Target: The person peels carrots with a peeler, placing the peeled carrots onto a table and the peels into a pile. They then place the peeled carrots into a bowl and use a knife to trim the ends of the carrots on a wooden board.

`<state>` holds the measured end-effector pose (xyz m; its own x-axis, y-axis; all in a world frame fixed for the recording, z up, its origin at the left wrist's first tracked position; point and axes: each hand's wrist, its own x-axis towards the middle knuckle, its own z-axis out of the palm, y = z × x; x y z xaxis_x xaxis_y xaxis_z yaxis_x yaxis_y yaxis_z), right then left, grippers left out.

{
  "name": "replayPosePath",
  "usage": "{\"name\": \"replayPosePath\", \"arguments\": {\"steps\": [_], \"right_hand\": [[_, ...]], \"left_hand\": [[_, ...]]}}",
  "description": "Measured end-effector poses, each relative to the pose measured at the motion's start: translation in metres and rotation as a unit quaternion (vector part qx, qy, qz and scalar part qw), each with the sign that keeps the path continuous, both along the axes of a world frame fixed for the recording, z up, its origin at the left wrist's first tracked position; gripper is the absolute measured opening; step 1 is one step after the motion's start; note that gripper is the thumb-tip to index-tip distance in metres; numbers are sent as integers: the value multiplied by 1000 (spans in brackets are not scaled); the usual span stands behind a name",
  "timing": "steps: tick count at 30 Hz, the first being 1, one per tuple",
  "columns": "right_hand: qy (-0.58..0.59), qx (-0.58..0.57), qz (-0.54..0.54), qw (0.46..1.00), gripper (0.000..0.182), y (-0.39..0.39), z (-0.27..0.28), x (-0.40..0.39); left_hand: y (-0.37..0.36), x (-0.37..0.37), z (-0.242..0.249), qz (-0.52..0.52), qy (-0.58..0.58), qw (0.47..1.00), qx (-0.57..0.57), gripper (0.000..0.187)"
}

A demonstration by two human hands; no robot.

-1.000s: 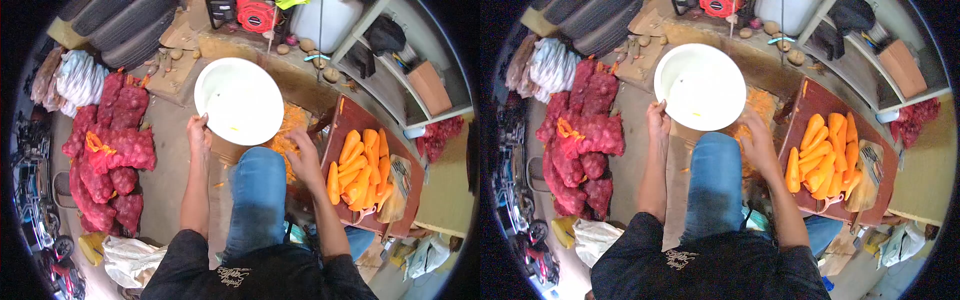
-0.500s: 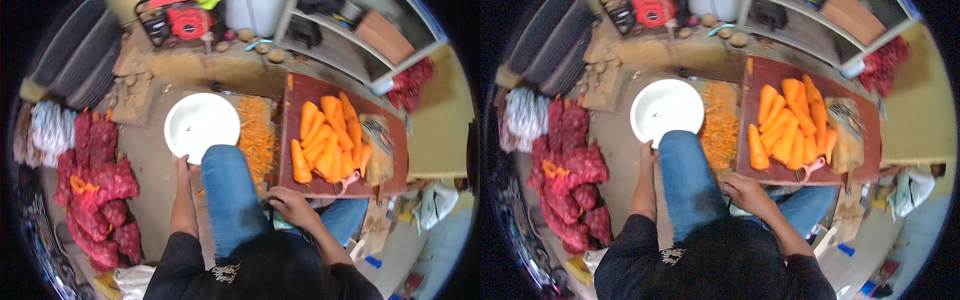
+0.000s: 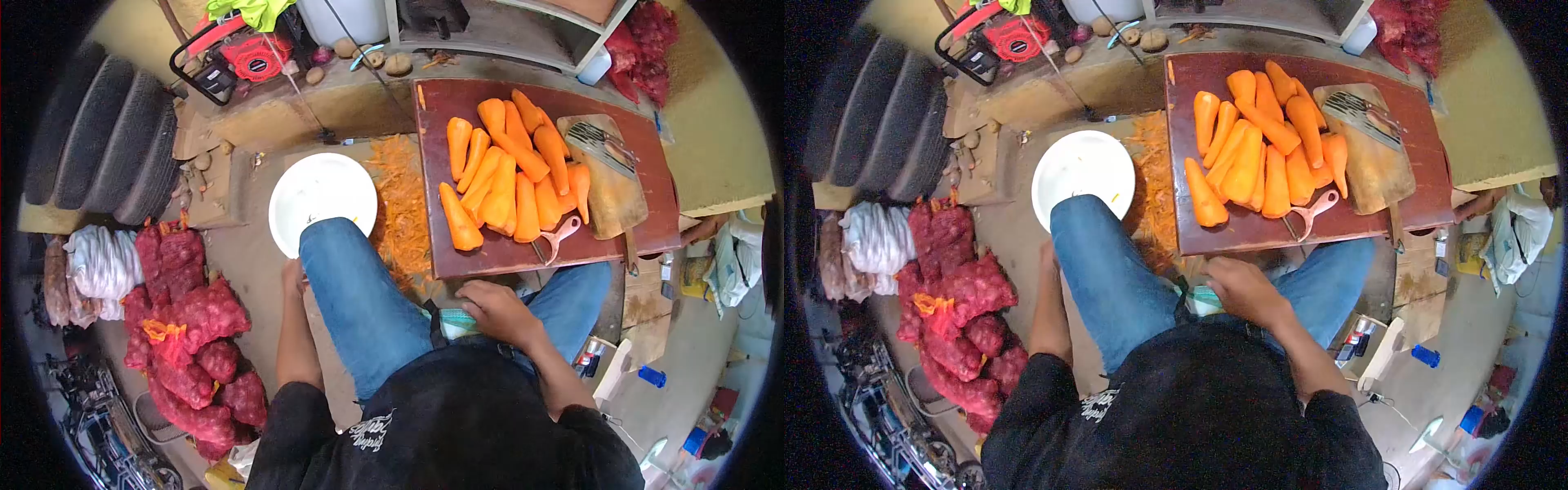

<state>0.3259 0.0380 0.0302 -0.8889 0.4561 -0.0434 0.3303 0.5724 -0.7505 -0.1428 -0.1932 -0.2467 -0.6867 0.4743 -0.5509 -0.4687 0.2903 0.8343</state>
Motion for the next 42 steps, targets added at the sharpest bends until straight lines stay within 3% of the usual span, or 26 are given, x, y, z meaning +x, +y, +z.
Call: {"name": "replayPosePath", "arguments": {"steps": [3,4,5,12,15,17,18,21,22,25,30,34,38,40,42], "right_hand": [[20,-19,-19,999,19,-1,-2,10],[24,-24,-29,999,18,1,0,9],[24,-30,-41,998,18,2,6,11],[11,6,-99,995,25,31,15,30],[15,-64,-260,963,29,46,33,15],[127,-15,-304,944,34,66,21,4],[83,10,-332,940,49,75,27,-4],[35,69,-337,938,62,92,47,-37],[-24,44,-331,942,75,96,52,-43],[-48,187,-283,940,81,110,39,-52],[-58,166,-292,940,87,114,32,-49],[-20,109,-292,950,85,112,33,-57],[-9,153,-266,952,82,114,20,-65],[-21,115,-266,957,81,110,35,-73],[-19,99,-265,959,78,110,30,-72]], "left_hand": [[-1,-14,-77,69,-80,992,65,36],[-7,-33,-110,52,-203,972,109,44],[-3,-23,-112,64,-219,968,104,42],[112,-32,-4,128,-149,975,106,35],[151,-69,60,123,-70,981,133,33],[150,-75,99,138,-7,979,149,38],[155,-68,120,158,24,975,152,37],[161,-52,175,171,69,970,159,34],[161,-45,190,168,74,969,163,33],[163,-29,236,158,69,961,216,33],[143,-11,266,178,89,956,216,30],[141,34,250,218,118,957,148,29],[142,50,222,195,67,974,98,29],[149,71,239,183,70,980,30,25],[152,84,229,195,62,977,60,25]]}}
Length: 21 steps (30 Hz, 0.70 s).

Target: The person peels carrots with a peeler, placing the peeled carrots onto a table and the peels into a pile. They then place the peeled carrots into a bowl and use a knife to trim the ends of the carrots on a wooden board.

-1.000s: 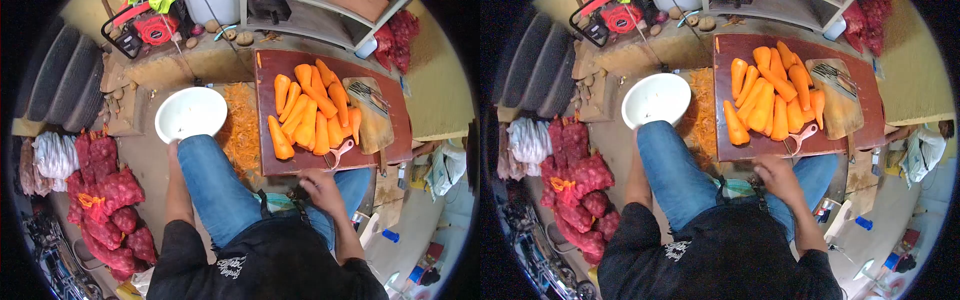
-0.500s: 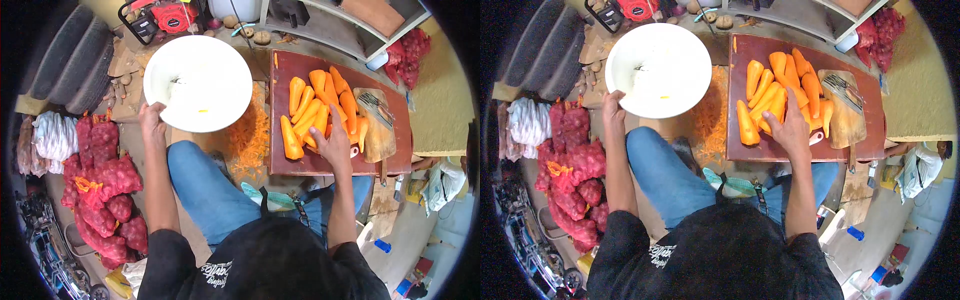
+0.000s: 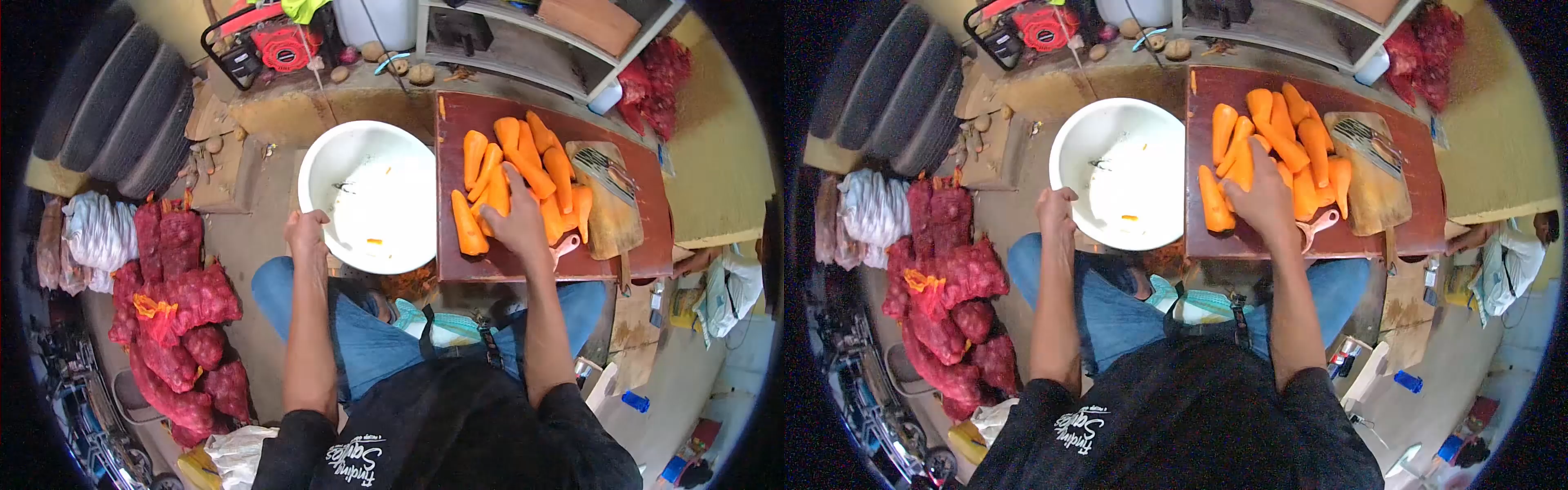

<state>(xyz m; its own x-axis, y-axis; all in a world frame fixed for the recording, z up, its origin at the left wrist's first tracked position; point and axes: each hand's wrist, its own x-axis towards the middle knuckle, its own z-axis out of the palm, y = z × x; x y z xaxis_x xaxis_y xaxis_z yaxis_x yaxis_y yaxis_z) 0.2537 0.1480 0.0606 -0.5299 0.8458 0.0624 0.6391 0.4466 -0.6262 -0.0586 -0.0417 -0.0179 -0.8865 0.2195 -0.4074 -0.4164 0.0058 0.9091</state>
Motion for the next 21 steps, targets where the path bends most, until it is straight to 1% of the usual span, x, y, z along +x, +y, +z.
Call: {"name": "replayPosePath", "arguments": {"steps": [1,2,3,4,5,6,7,8,11,12,15,18,21], "right_hand": [[7,-1,1,1000,77,-1,-3,-1],[12,-3,5,1000,76,-5,-6,-3],[17,-6,12,1000,75,-10,-7,-8],[7,-2,25,1000,69,-16,-2,-14],[19,23,37,999,69,-20,-3,-21],[33,48,48,997,68,-21,-5,-30],[47,72,58,995,67,-23,-5,-38],[20,41,57,997,62,-24,-4,-44],[5,72,100,992,55,-30,-2,-39],[-6,69,96,993,54,-35,3,-34],[-81,135,139,978,54,-51,11,-6],[-96,112,125,981,58,-71,0,8],[-60,123,121,983,57,-71,-11,1]], "left_hand": [[1,6,-9,6,-6,1000,14,25],[-2,8,-17,5,-22,998,60,28],[-5,7,-22,3,-40,996,81,30],[-8,5,-24,3,-56,993,102,32],[-10,2,-26,3,-70,990,121,34],[-11,1,-29,9,-67,991,115,41],[-13,1,-32,12,-62,992,111,42],[-14,0,-36,15,-58,993,107,42],[-12,0,-37,19,-60,993,98,42],[-12,1,-37,22,-64,993,96,42],[-11,-1,-41,25,-65,991,117,38],[-8,3,-34,21,-45,995,91,36],[-4,2,-32,9,-54,995,78,34]]}}
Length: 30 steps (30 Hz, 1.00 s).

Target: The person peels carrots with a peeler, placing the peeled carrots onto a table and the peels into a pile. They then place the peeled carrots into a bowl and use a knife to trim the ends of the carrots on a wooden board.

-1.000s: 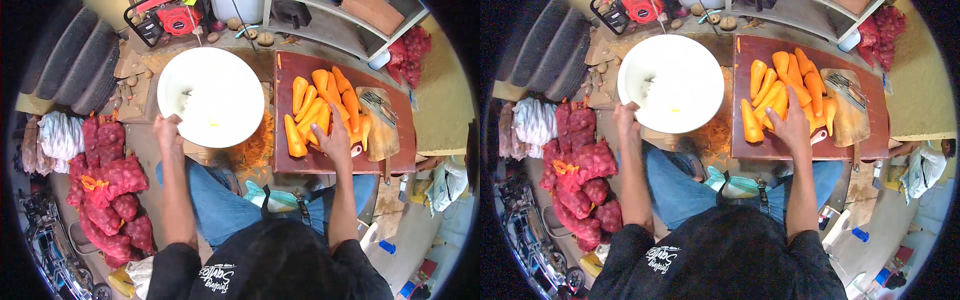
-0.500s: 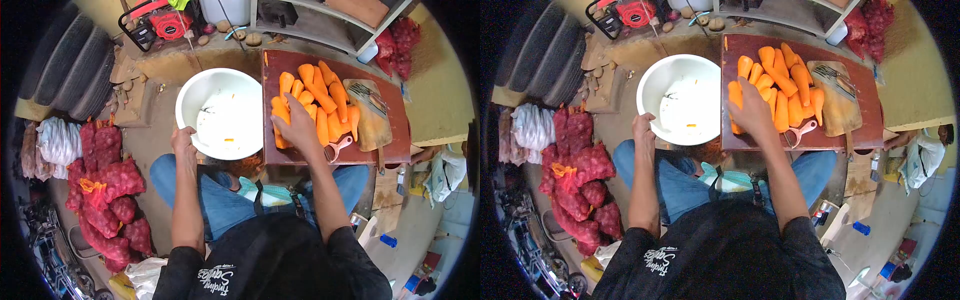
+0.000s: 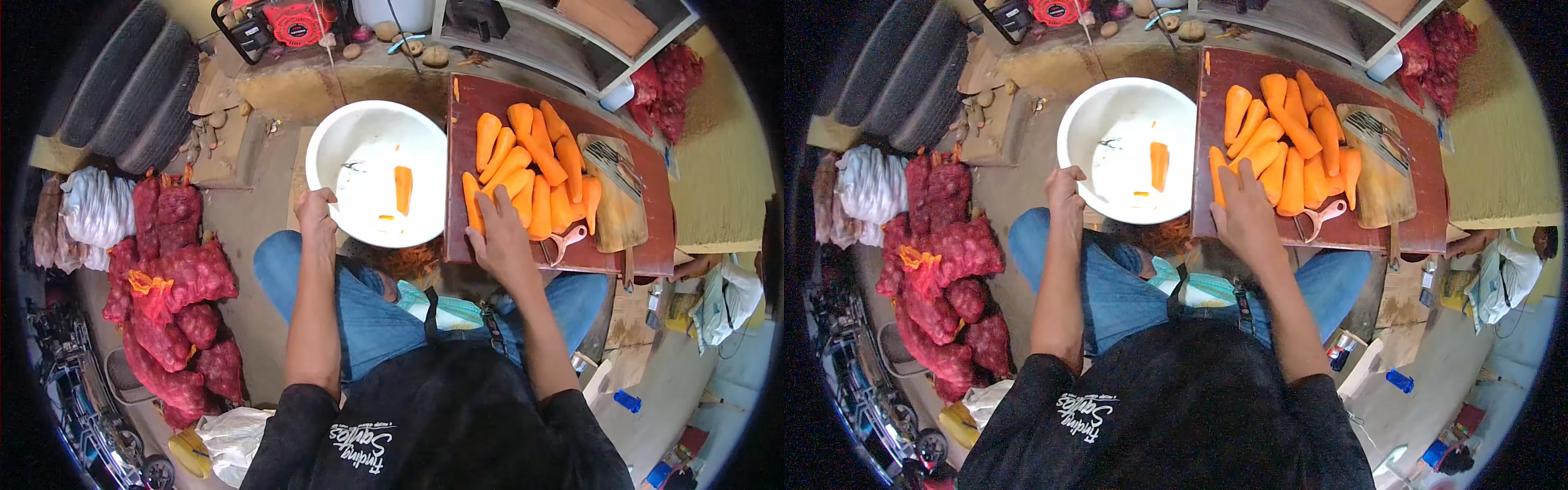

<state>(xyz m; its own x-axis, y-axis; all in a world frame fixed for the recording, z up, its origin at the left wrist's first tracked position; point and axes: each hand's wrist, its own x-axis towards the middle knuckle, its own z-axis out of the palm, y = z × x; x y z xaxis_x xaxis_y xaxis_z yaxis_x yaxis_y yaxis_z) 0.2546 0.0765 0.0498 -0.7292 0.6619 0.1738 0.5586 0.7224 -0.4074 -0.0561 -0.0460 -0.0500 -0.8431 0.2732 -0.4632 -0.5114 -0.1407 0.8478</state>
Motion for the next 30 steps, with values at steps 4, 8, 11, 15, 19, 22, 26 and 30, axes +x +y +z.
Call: {"name": "replayPosePath", "arguments": {"steps": [4,8,11,15,19,22,26,30], "right_hand": [[-14,-27,4,1000,55,3,4,-20],[-45,-28,-3,999,51,3,3,-23],[-28,-22,-4,999,48,3,-4,-20],[3,-21,0,1000,47,5,-12,-15],[32,-27,0,999,46,5,-11,-13],[53,-42,-1,998,44,6,-11,-12],[69,-53,3,996,45,8,-9,-13],[75,-53,-11,996,45,8,-20,-8]], "left_hand": [[2,-7,-13,2,-37,999,40,36],[-1,-10,-18,31,-59,997,39,39],[0,-10,-16,84,-47,995,14,38],[-1,-15,-21,116,-37,993,0,34],[-6,-19,-18,123,-9,991,48,30],[-13,-11,-9,104,-18,986,126,20],[-31,-29,-47,-39,105,989,95,24],[-12,-38,-23,22,-119,979,166,58]]}}
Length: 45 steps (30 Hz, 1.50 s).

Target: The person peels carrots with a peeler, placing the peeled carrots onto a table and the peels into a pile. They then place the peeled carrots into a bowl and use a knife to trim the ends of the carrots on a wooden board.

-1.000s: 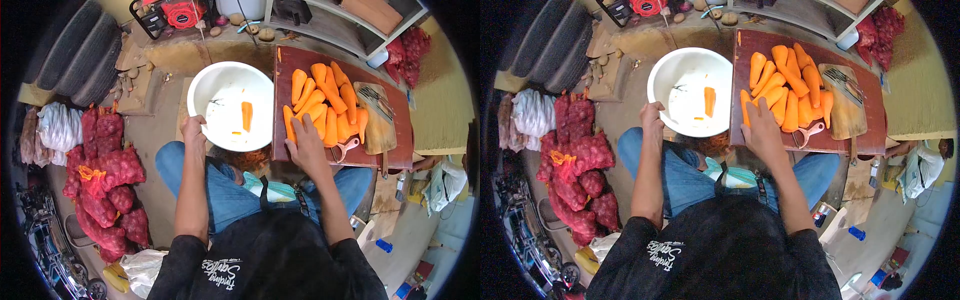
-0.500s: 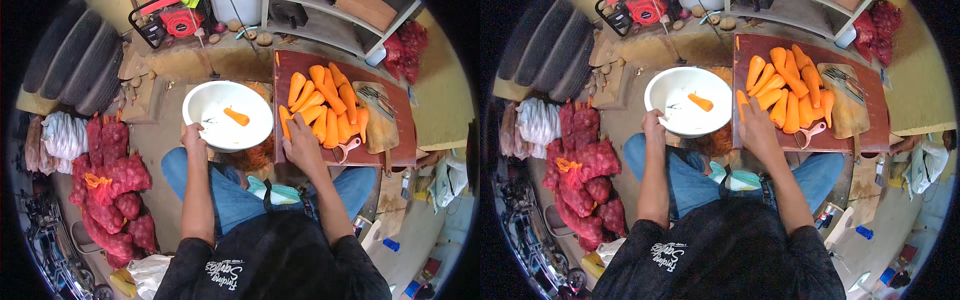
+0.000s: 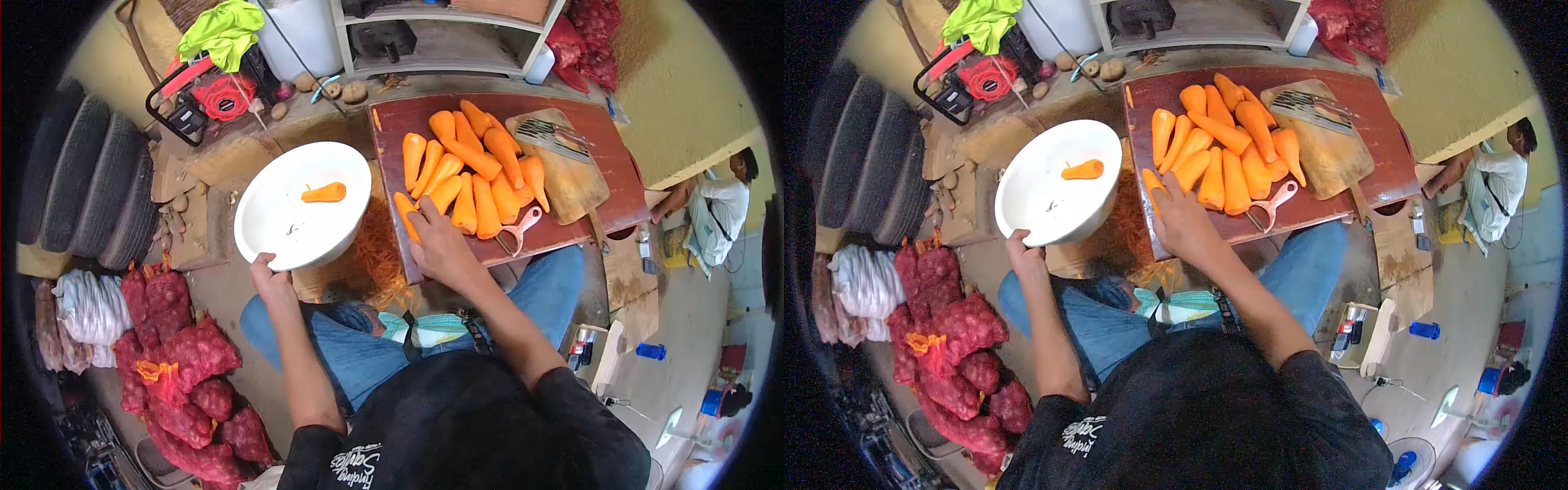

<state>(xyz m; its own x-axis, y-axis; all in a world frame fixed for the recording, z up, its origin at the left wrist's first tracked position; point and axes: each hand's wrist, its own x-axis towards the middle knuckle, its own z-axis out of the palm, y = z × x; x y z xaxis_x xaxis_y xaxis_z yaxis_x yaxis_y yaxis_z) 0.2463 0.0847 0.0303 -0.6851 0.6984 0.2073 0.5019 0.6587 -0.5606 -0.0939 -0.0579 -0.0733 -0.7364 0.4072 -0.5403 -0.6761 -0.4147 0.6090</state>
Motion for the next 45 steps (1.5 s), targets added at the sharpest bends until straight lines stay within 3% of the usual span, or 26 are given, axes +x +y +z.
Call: {"name": "replayPosePath", "arguments": {"steps": [2,8,11,18,20,30,36,40,45], "right_hand": [[27,-12,-4,1000,45,1,-3,-3],[-38,-69,-24,997,49,-4,16,-6],[-12,-31,-17,999,50,-5,8,-9],[88,-38,21,995,49,-11,5,-9],[130,-46,49,989,45,-8,4,-24],[58,-57,117,990,33,-3,11,-119],[36,52,103,993,33,-6,13,-50],[-43,181,40,982,39,19,11,1],[-142,250,125,950,43,51,7,17]], "left_hand": [[-2,-4,-8,21,0,1000,0,66],[6,7,-3,77,21,996,-36,64],[12,6,-7,82,20,995,-57,50],[21,12,2,89,16,994,-63,51],[23,16,9,81,8,994,-77,53],[17,10,11,79,7,996,-43,46],[22,7,24,149,7,982,-111,52],[14,2,9,148,32,987,-47,54],[14,-3,15,160,28,986,-44,57]]}}
